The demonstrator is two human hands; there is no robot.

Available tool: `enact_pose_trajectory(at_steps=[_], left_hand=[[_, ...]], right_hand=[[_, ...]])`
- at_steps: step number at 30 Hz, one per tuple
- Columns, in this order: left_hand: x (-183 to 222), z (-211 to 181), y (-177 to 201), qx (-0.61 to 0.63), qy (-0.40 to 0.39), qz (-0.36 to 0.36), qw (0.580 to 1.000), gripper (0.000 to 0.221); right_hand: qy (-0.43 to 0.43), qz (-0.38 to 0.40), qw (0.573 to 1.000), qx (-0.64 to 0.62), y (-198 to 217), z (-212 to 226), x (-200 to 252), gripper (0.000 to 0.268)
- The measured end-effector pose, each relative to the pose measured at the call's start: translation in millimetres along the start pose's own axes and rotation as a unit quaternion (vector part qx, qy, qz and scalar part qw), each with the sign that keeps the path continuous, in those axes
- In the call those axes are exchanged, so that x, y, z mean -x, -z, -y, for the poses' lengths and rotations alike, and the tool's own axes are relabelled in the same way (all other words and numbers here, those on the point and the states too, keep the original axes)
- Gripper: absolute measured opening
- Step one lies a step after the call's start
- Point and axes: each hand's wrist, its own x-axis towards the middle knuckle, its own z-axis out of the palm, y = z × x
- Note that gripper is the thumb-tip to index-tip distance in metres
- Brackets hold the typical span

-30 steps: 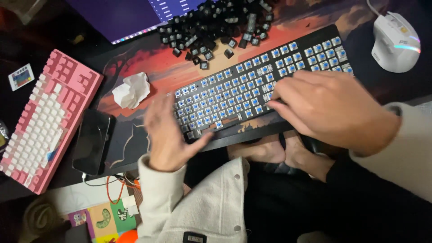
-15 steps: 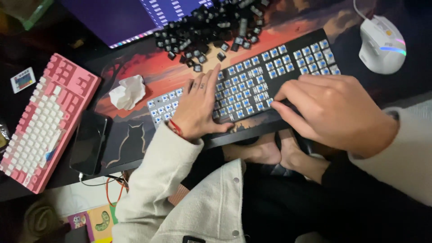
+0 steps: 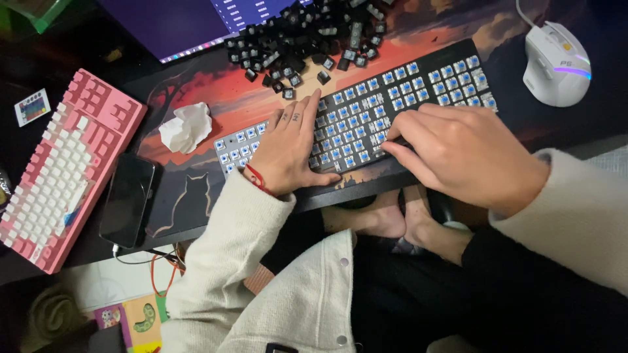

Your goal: Cleaning and inspecting mechanical keyboard switches on a PCB using a tissue and a small tool.

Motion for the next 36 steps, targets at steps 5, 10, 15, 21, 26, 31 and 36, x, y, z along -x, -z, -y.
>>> enact_pose_trajectory(at_steps=[5, 10, 15, 21, 26, 31, 36], left_hand=[[1, 0, -3, -0.035, -0.007, -0.023, 0.999, 0.187], [5, -1, -3, -0.029, -0.002, -0.029, 0.999, 0.186], [1, -9, 5, -0.062, -0.013, -0.029, 0.998, 0.181], [-4, -14, 6, -0.079, -0.007, -0.002, 0.997, 0.191], [-15, -9, -6, -0.135, -0.015, -0.007, 0.991, 0.199], [-35, -30, 29, -0.115, 0.029, 0.139, 0.983, 0.195], [-55, -40, 22, -0.14, 0.03, 0.124, 0.982, 0.2]], right_hand=[[0.016, 0.023, 0.999, 0.023, -8, -3, -5, 0.03], [0.009, 0.051, 0.999, 0.014, -13, -5, -12, 0.034], [0.125, 0.033, 0.988, 0.082, -16, 9, -21, 0.033], [0.034, -0.001, 0.999, 0.021, -11, 7, -28, 0.033], [-0.009, -0.026, 0.941, -0.338, -12, 7, -30, 0.018], [-0.052, 0.005, 0.842, -0.537, -38, 10, -18, 0.024], [-0.032, -0.004, 0.777, -0.628, -50, 12, -22, 0.055]])
